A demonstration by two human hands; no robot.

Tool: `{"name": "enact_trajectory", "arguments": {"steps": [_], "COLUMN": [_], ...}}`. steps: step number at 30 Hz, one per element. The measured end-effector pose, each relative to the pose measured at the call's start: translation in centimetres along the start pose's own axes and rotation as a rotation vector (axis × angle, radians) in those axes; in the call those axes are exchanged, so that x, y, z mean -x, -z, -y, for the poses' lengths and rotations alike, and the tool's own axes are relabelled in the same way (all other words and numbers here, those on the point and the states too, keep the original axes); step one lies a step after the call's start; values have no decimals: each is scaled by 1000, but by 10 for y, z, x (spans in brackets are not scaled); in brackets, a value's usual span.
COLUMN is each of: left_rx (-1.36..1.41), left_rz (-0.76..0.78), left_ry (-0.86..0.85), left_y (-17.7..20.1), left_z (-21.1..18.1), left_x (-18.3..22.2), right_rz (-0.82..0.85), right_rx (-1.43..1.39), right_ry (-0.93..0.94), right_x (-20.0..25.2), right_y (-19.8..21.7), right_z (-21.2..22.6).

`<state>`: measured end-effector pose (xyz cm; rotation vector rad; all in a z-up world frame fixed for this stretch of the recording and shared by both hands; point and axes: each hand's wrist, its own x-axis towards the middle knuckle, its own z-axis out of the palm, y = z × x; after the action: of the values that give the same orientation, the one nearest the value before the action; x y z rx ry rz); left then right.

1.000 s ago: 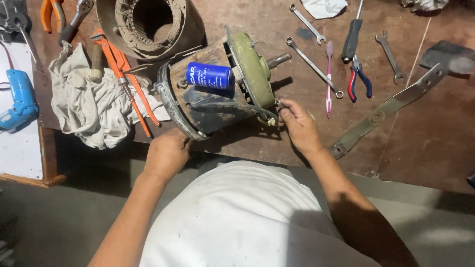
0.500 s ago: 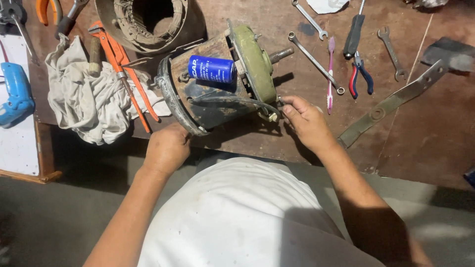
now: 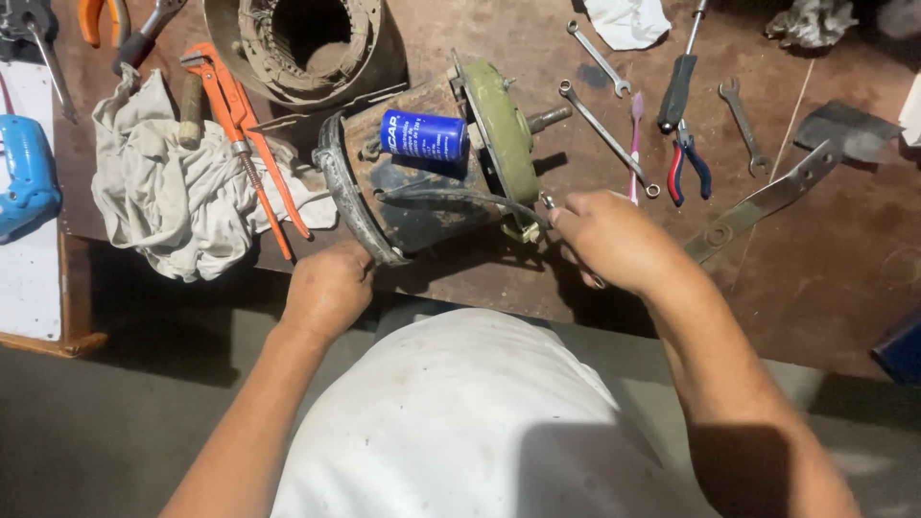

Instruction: Disassembling an electric motor using various hand tools like wrenches, pliers, and screwdrivers on a repair bench.

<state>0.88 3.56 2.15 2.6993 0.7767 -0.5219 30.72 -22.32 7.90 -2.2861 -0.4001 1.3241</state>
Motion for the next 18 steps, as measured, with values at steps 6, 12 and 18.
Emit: {"name": "enact_trajectory", "arguments": {"steps": [6,12,18], "left_rx": [53,30,4], "left_rz": [35,50,31], "left_ry": [48,40,29], "left_y": [6,7,2], "left_z": [-5,-6,-5], "left_x": [-4,-7,-3], "right_rz": [-246,-665,-941], "right_rx": [8,467,612], "right_ry": [145,497,608], "right_x": [-17,-44,-57], "right_y": [-47,-93,-115], "right_z": [-64,-83,-99]}}
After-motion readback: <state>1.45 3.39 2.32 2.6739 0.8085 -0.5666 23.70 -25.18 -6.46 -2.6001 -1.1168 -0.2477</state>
